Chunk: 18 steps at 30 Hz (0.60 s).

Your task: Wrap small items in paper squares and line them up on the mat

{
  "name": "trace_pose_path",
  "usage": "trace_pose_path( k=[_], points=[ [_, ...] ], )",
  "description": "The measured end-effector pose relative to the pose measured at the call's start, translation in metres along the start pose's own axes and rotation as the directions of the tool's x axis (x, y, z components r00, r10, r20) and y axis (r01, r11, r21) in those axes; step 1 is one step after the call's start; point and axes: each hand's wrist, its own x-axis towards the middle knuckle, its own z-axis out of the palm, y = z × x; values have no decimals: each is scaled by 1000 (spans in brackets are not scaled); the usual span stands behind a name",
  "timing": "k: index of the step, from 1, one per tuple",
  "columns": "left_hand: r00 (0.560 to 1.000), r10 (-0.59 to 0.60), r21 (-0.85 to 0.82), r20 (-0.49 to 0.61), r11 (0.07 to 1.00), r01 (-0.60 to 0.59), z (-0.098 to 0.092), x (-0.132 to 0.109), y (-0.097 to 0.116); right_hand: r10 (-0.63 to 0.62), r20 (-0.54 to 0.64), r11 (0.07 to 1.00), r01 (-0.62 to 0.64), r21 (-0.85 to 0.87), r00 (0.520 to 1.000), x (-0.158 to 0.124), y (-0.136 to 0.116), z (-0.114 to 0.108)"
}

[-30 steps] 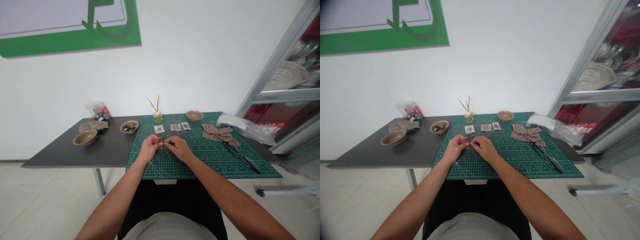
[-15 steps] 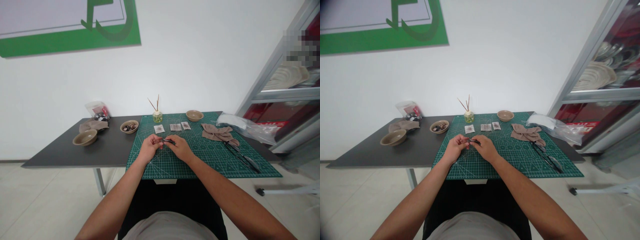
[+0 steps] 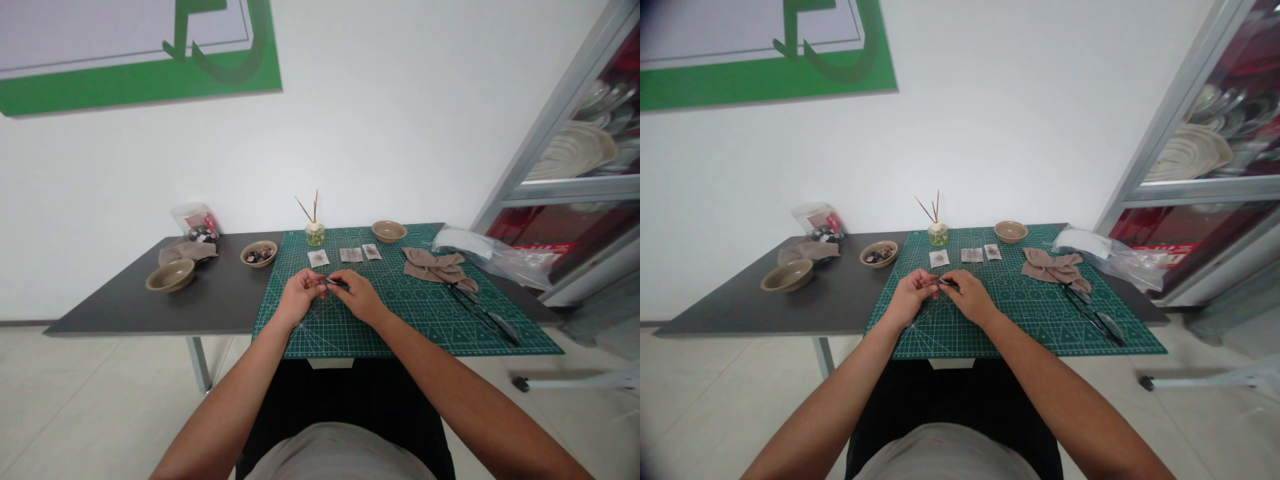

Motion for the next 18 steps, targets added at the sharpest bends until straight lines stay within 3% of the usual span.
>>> trace_pose_path(
  k=[18],
  points=[
    [1000, 20, 1, 18, 1000, -20, -3, 1, -4, 9, -43, 1000, -9, 11, 999, -1, 0, -2]
  ],
)
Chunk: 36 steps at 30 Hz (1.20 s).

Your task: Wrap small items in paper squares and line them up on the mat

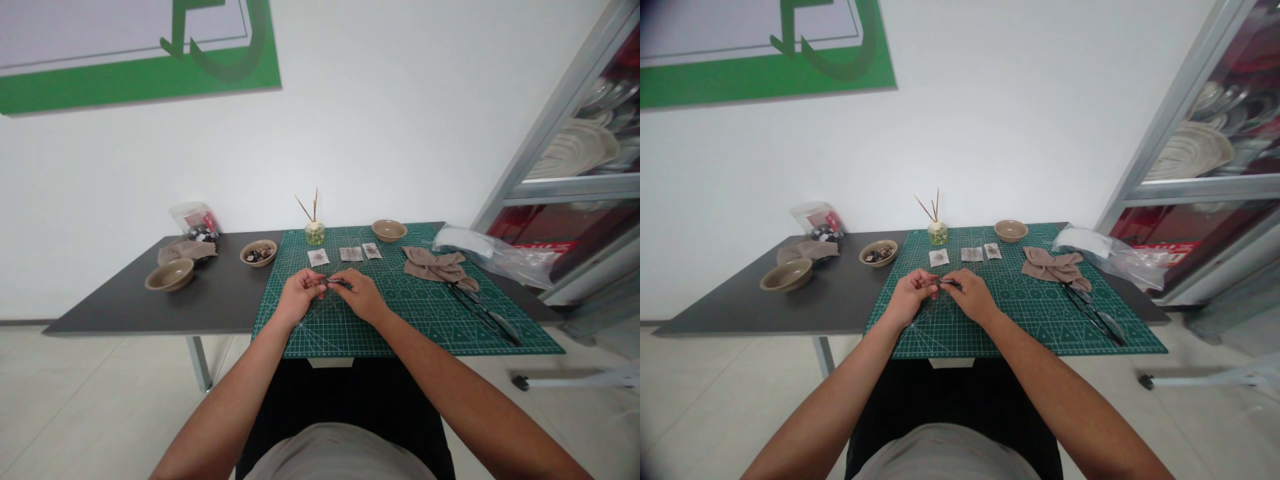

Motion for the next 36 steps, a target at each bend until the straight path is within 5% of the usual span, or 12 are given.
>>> trace_pose_path(
  k=[13, 26, 36],
  points=[
    [999, 42, 143, -26, 989, -37, 2, 3, -3, 151, -47, 989, -151, -1, 987, 1, 0, -1],
    [995, -16, 219, -99, 975, 37, 1, 2, -3, -3, -58, 998, -1, -63, 998, 2, 3, -1],
    [995, 20, 269, -97, 963, 7, 0, 2, -3, 43, 47, 993, -37, -108, 998, 3, -1, -3]
  ],
)
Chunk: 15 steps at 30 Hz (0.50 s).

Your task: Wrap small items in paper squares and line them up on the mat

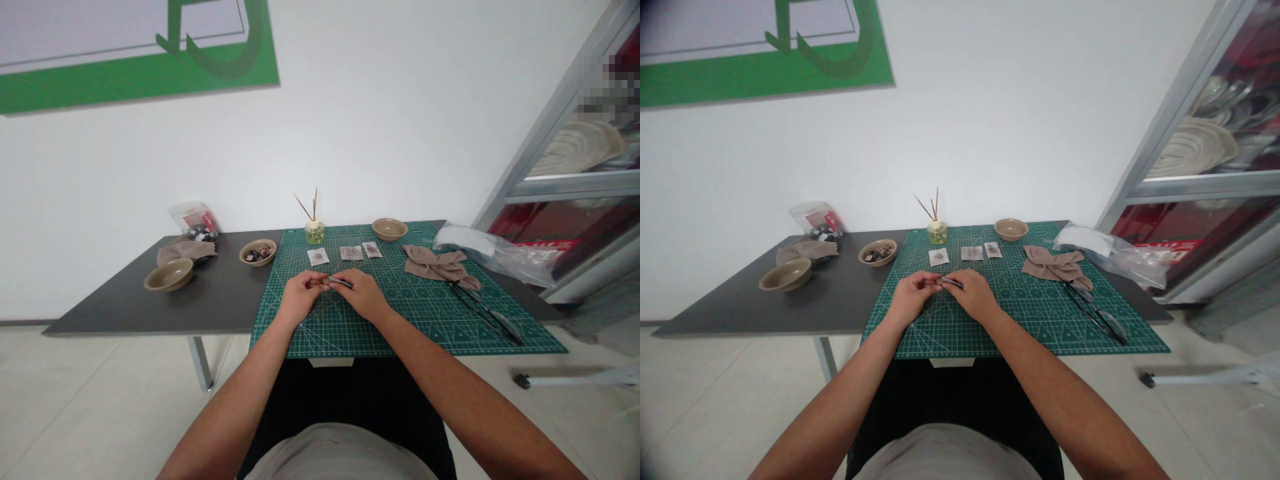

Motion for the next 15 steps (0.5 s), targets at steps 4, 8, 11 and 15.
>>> trace_pose_path(
  k=[4, 8, 11, 15],
  points=[
    [1000, 27, 2, -1, 1000, -27, 1, -1, 0, 3, 50, 999, -5, 36, 999, -1, 0, 1],
    [999, 51, 40, 7, 998, -52, 0, -2, 2, -6, 68, 998, 2, 61, 998, -2, 0, 1],
    [998, 59, 59, 14, 996, -59, -1, -3, 2, -6, 72, 999, 3, 45, 997, -2, -1, 0],
    [997, 75, 77, 18, 994, -76, -1, -3, 3, -4, 68, 1000, 2, 25, 998, -2, -2, -1]
  ],
)
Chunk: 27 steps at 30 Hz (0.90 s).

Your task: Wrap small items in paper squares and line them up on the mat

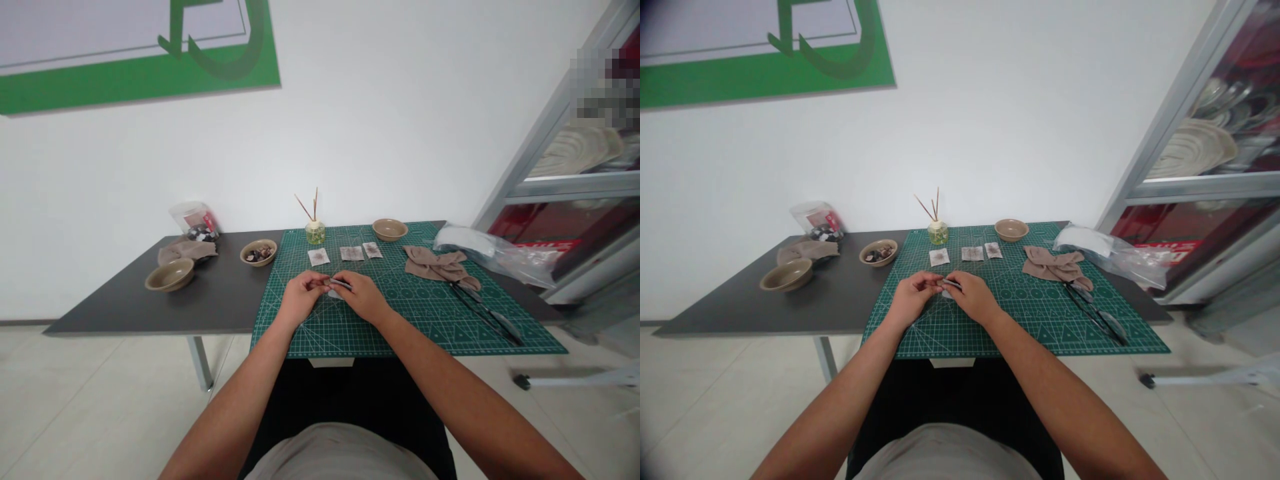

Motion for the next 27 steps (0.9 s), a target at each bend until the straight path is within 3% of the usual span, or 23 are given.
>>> trace_pose_path(
  k=[8, 19, 27],
  points=[
    [1000, -13, -34, -4, 999, 13, 0, 0, 5, 14, 20, 996, -16, 84, 1000, 0, 1, 1],
    [1000, 0, -17, 29, 1000, 0, -2, 2, -9, 6, 71, 997, -11, 76, 997, 1, 2, -1],
    [999, -33, -25, 30, 999, 34, -1, 1, -2, 26, 72, 997, -31, 70, 997, 1, 2, -1]
  ],
)
